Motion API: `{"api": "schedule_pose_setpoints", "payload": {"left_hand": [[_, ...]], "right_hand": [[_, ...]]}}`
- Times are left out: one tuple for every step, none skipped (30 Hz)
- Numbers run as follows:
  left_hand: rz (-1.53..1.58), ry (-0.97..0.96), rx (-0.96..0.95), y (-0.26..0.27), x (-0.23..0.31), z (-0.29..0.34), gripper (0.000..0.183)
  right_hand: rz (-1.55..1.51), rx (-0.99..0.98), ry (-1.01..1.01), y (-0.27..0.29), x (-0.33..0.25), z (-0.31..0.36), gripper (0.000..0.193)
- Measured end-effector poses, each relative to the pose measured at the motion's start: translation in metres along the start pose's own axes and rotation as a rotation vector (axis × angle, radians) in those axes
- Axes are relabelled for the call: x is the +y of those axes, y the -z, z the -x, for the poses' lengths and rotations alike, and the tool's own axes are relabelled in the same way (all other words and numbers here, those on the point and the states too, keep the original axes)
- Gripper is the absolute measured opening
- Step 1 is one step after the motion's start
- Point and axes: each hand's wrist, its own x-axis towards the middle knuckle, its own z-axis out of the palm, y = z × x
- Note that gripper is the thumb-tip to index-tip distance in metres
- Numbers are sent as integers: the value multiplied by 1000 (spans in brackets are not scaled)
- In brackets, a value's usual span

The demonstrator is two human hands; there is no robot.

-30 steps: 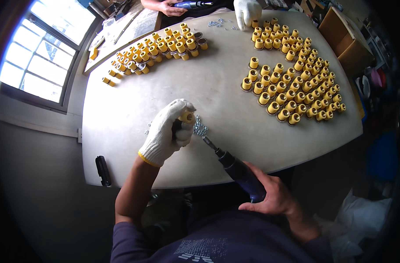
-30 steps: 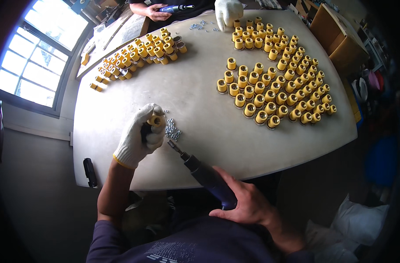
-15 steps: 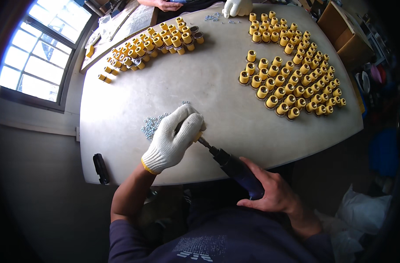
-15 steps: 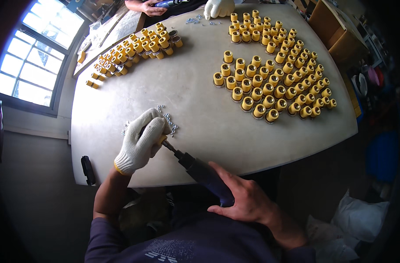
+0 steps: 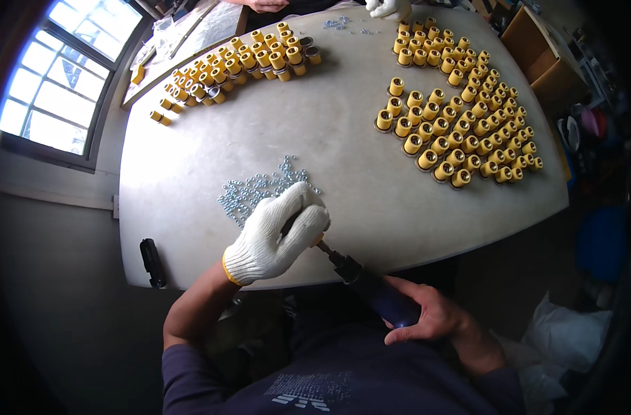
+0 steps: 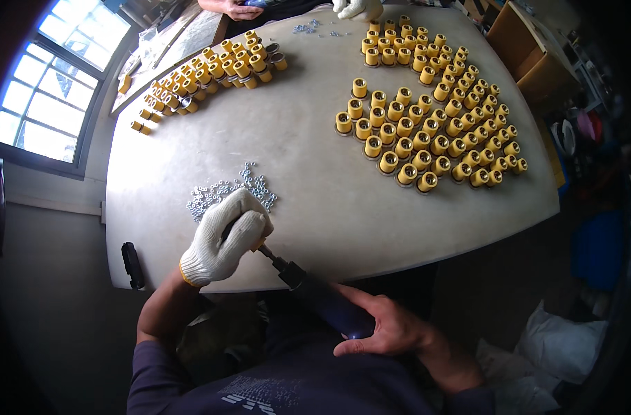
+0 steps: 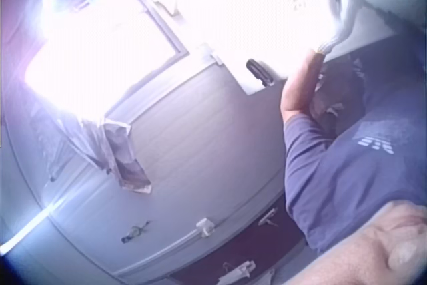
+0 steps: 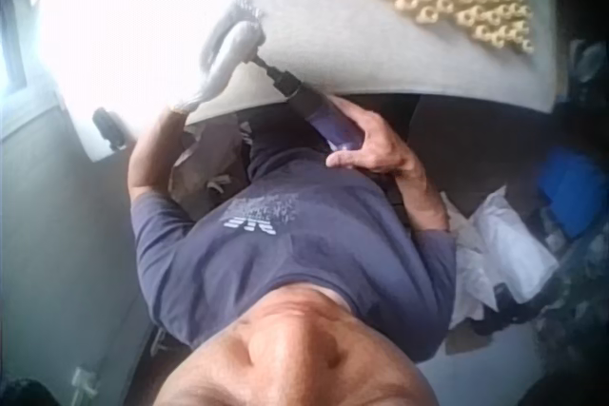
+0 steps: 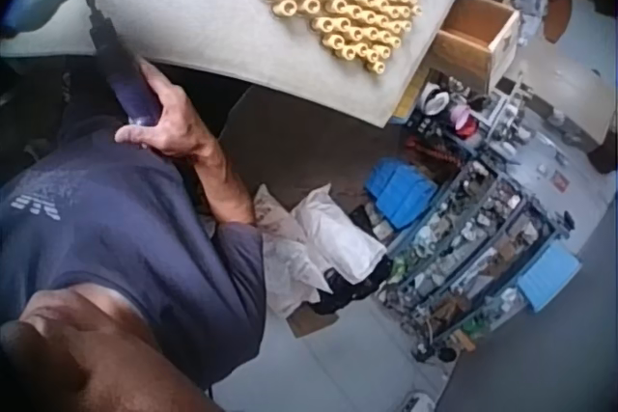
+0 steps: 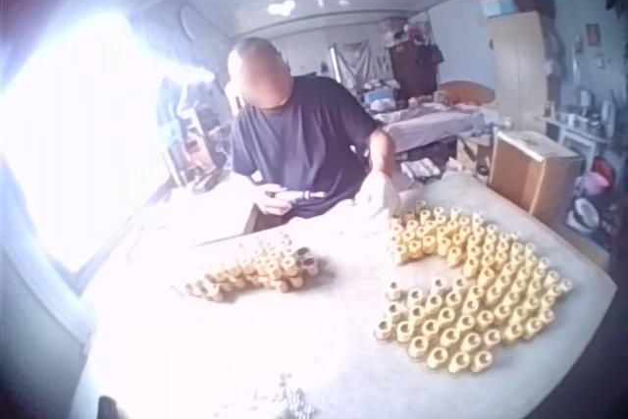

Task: The person assembles small yellow components and metal fasteners using an electric screwdriver.

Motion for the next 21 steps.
{"api": "schedule_pose_setpoints", "payload": {"left_hand": [[3,-4,-1,1,-1,1,21],[32,-25,-21,2,-2,2,20],[59,-44,-41,2,-3,4,19],[112,-70,-38,1,-9,5,17],[113,-74,-40,1,-9,4,17],[123,-110,-42,0,-9,3,19],[132,-147,-44,0,-9,3,21],[134,-151,-44,0,-8,2,21],[108,-98,-46,1,-9,1,22],[83,-45,-47,3,-9,-1,23],[84,-49,-47,7,-7,-5,23],[42,15,-136,13,-3,-10,21],[-1,78,-223,19,2,-15,19],[66,102,-281,24,5,-19,23],[66,98,-279,28,4,-23,23],[72,33,-396,33,3,-28,25],[77,-32,-514,39,2,-32,27],[57,71,-617,46,6,-38,28],[58,64,-621,47,8,-42,28],[2,85,-637,47,9,-45,27],[-56,109,-652,48,10,-47,27]], "right_hand": [[-304,-115,-112,1,0,1,105],[-609,-228,-223,2,0,1,103],[-607,-225,-223,0,3,2,103],[-901,-288,-214,-6,8,3,100],[-1195,-349,-200,-10,14,3,97],[-1299,-394,-187,-13,19,2,92],[-1296,-392,-188,-13,19,3,92],[-1292,-359,-222,-13,15,4,90],[-1288,-326,-256,-12,12,3,89],[-1285,-324,-256,-8,8,3,89],[-898,-259,-218,-1,4,1,99],[-511,-191,-177,4,0,1,109],[-506,-190,-178,6,-4,3,109],[-240,-104,-103,8,-9,5,112],[24,-19,-25,11,-14,6,116],[61,-23,-86,15,-23,8,114],[65,-23,-85,17,-25,9,114],[132,-25,-68,19,-27,11,113],[198,-27,-50,20,-28,12,112],[201,-21,-53,21,-27,14,112],[252,9,-27,20,-27,17,112]]}}
